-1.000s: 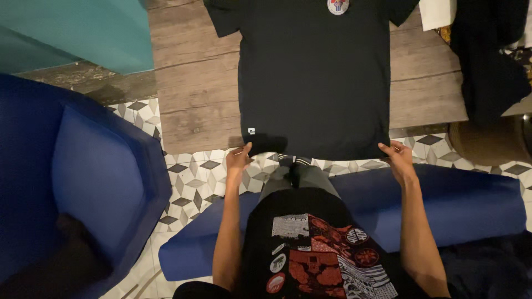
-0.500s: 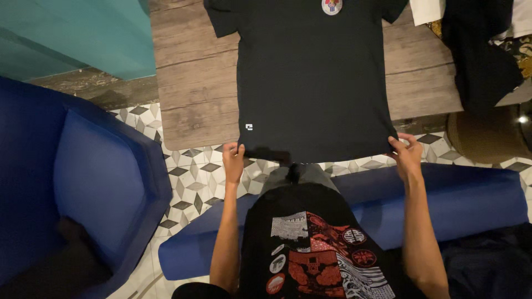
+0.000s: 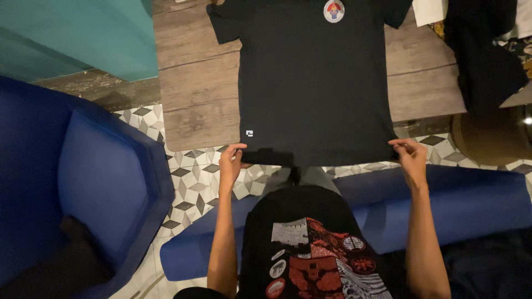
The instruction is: The person takes a t-shirt from a pile, spreads it out on a table, and folds it before placing it inside a cabinet.
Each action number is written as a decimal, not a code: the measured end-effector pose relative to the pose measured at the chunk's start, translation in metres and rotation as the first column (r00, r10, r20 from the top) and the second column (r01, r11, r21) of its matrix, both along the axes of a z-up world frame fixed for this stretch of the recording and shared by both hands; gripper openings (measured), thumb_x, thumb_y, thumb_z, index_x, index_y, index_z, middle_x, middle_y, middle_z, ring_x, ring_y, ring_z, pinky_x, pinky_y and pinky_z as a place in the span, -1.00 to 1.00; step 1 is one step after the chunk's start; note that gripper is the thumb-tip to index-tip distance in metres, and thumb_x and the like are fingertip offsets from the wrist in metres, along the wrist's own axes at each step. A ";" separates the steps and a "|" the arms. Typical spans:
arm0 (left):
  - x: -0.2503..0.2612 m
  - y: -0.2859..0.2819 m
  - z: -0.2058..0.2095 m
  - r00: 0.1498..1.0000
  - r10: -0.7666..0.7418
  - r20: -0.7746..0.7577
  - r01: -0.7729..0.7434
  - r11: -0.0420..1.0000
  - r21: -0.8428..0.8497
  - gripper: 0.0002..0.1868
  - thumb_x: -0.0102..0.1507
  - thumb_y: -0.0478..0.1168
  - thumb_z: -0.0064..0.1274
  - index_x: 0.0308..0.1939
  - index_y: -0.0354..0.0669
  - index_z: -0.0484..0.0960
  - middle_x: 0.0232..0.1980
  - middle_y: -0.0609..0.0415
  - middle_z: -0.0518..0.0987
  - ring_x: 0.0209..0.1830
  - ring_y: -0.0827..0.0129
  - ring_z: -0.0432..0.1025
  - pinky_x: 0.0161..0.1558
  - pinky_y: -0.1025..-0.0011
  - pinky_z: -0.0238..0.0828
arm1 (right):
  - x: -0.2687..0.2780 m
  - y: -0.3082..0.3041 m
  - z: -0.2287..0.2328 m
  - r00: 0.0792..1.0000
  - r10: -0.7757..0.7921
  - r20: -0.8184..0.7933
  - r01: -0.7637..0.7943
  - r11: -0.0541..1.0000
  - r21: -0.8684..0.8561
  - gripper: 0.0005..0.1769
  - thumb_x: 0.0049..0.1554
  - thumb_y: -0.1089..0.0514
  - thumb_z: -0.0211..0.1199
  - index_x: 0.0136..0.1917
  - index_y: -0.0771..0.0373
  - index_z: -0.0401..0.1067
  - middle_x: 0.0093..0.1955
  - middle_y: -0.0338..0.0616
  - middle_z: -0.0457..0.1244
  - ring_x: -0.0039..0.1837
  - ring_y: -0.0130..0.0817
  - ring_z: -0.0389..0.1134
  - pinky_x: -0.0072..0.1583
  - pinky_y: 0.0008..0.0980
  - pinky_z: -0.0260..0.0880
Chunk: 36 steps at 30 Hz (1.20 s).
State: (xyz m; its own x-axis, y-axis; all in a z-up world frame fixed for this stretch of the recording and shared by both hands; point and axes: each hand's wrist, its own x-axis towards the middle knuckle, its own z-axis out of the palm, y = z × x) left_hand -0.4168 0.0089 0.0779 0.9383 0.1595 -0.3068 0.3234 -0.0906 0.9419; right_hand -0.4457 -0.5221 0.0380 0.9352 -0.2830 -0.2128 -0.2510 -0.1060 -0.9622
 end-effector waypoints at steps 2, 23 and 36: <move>0.005 0.002 0.009 0.999 0.009 -0.039 -0.006 0.996 0.094 -0.76 0.32 -0.42 -0.06 0.01 -0.26 0.64 -0.14 -0.01 0.64 -0.24 0.34 0.60 -0.38 0.40 0.69 | 0.005 -0.003 0.002 0.999 0.040 0.017 -0.038 0.995 -0.096 -0.83 0.25 0.39 0.17 0.02 0.32 0.57 -0.22 -0.36 0.26 -0.23 -0.65 0.12 -0.22 -0.60 0.05; 0.241 0.022 -0.129 0.901 0.077 0.427 -0.227 0.922 0.315 -0.68 0.37 -0.14 0.14 0.14 -0.20 0.54 -0.08 -0.06 0.66 -0.09 0.21 0.58 -0.07 0.26 0.54 | 0.245 0.006 -0.012 0.977 -0.203 0.071 0.213 0.959 -0.187 -0.72 0.34 0.08 0.31 0.16 0.34 0.44 -0.08 -0.05 0.33 -0.07 -0.28 0.34 -0.01 -0.27 0.30; 0.212 0.018 -0.118 0.997 0.045 0.062 -0.071 0.857 0.511 -0.65 0.23 0.00 0.30 -0.11 -0.20 0.71 -0.32 -0.02 0.69 -0.33 0.24 0.58 -0.27 0.29 0.44 | 0.208 -0.003 -0.058 0.986 -0.160 0.043 0.165 0.970 -0.180 -0.76 0.25 0.15 0.45 0.13 0.30 0.57 -0.14 -0.23 0.28 -0.12 -0.53 0.24 -0.06 -0.53 0.23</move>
